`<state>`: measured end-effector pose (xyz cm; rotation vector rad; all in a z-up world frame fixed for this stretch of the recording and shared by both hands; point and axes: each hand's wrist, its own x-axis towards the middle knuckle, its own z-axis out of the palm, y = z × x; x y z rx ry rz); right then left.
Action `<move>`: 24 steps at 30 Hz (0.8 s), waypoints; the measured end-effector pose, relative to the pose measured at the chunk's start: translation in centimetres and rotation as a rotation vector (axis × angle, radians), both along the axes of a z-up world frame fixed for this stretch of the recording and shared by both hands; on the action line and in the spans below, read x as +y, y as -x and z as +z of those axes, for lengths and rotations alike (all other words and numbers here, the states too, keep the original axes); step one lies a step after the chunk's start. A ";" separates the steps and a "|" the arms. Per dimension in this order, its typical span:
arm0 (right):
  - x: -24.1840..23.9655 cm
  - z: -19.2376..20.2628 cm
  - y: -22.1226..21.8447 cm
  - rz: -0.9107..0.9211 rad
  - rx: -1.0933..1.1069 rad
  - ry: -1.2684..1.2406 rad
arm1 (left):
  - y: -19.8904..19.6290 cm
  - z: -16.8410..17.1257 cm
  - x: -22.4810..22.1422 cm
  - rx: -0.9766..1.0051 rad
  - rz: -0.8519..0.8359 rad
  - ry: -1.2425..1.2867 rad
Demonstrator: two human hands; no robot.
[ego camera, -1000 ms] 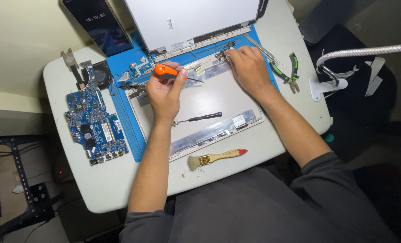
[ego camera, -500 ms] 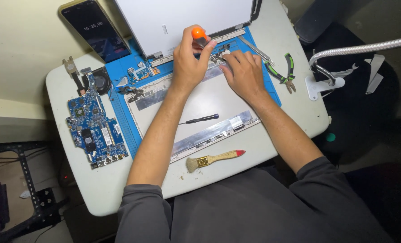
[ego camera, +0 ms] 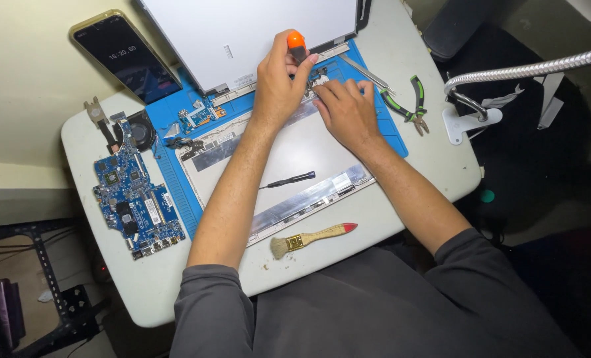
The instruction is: Fastening hinges to a laptop screen cover using small screws and a manual screwdriver.
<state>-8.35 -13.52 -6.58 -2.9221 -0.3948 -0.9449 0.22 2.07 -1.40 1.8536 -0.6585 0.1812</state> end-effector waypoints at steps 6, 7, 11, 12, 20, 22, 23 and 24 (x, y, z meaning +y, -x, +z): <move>0.1 0.2 0.1 -0.016 0.007 0.013 | 0.0 -0.1 -0.1 -0.042 -0.018 -0.027; 0.1 0.3 0.1 -0.017 0.008 0.013 | 0.0 0.0 -0.1 -0.042 -0.018 -0.026; 0.1 0.3 0.1 -0.021 0.002 0.022 | -0.2 0.0 0.0 -0.053 -0.014 -0.007; 0.1 0.3 0.1 -0.020 -0.002 0.028 | -0.2 -0.1 0.0 -0.050 -0.003 -0.005; 0.2 0.5 0.2 -0.003 -0.012 0.044 | 0.0 -0.1 0.1 -0.040 -0.007 -0.003; 0.2 0.5 0.2 0.004 -0.028 0.067 | 0.0 -0.2 0.1 -0.030 0.002 -0.005; 0.2 0.4 0.2 -0.003 -0.035 0.081 | -0.1 -0.3 0.1 -0.040 -0.003 -0.002; 0.2 0.3 0.1 -0.010 -0.042 0.095 | -0.1 -0.5 0.1 -0.049 -0.008 0.001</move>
